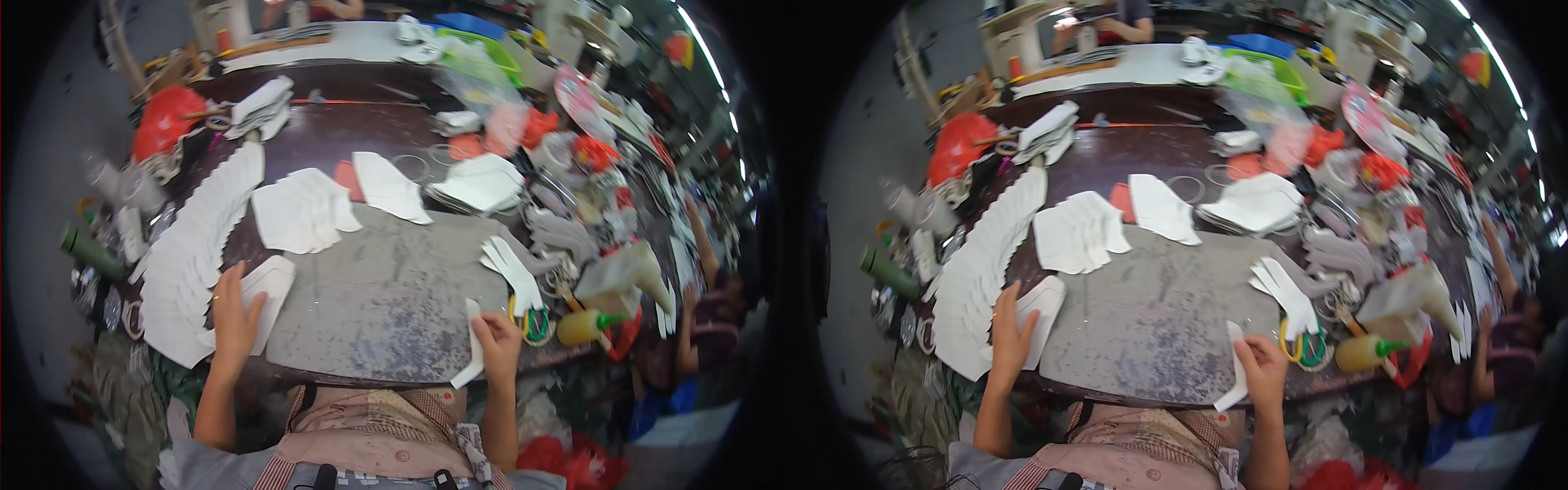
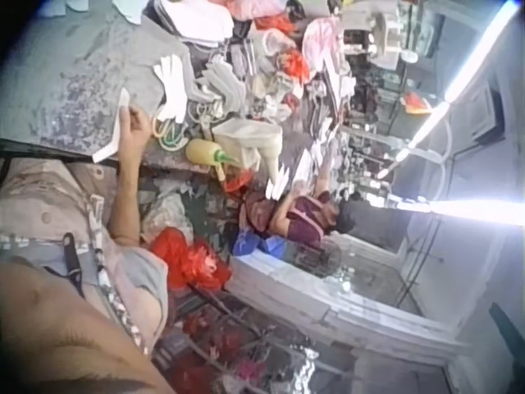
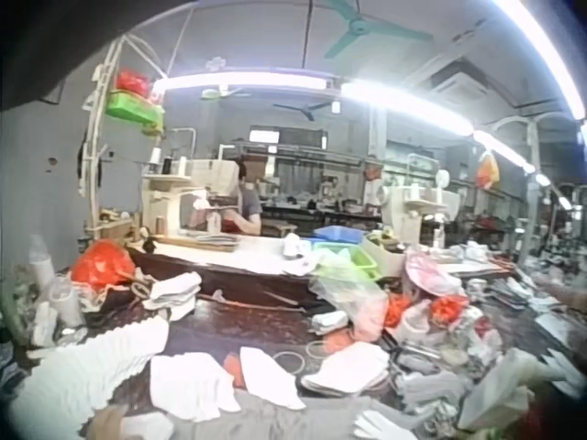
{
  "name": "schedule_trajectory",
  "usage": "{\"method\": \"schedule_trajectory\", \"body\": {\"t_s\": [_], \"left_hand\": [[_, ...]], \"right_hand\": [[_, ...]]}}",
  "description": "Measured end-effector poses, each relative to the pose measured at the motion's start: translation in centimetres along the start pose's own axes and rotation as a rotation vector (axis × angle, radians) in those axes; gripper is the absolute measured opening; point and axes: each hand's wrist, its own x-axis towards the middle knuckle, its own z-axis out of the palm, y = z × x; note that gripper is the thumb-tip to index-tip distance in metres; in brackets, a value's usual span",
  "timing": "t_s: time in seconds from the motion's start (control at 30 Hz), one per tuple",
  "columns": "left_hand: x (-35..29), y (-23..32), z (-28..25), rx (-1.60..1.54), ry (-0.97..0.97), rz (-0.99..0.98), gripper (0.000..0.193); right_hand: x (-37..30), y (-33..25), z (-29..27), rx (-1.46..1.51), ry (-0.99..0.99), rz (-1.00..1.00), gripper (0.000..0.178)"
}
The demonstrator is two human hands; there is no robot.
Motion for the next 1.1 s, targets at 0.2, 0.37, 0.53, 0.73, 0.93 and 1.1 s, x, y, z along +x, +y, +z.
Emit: {"method": "schedule_trajectory", "body": {"t_s": [0.2, 0.37, 0.53, 0.73, 0.93, 1.1], "left_hand": [[1.4, -1.9, 1.0, -0.118, -0.139, -0.028, 0.059], [5.0, -2.8, -0.6, -0.343, -0.413, 0.003, 0.075], [7.2, -3.6, -3.3, -0.463, -0.699, -0.25, 0.069], [9.6, 0.3, -7.3, -0.705, -0.749, -0.125, 0.044], [22.8, 19.8, -3.4, -0.579, -0.899, 0.591, 0.047], [31.7, 34.0, 8.9, -0.531, -1.156, 0.847, 0.051]], "right_hand": [[0.1, -0.1, -0.3, 0.018, -0.047, 0.092, 0.012], [-0.2, 0.6, -0.7, -0.039, 0.013, -0.007, 0.011], [-0.5, 0.6, -0.4, 0.016, -0.005, -0.006, 0.011], [-0.3, -0.1, 0.2, 0.028, -0.012, 0.012, 0.011], [0.1, -0.1, -0.5, -0.079, -0.005, 0.051, 0.013], [-0.4, -1.1, -0.1, -0.124, -0.016, 0.02, 0.014]]}}
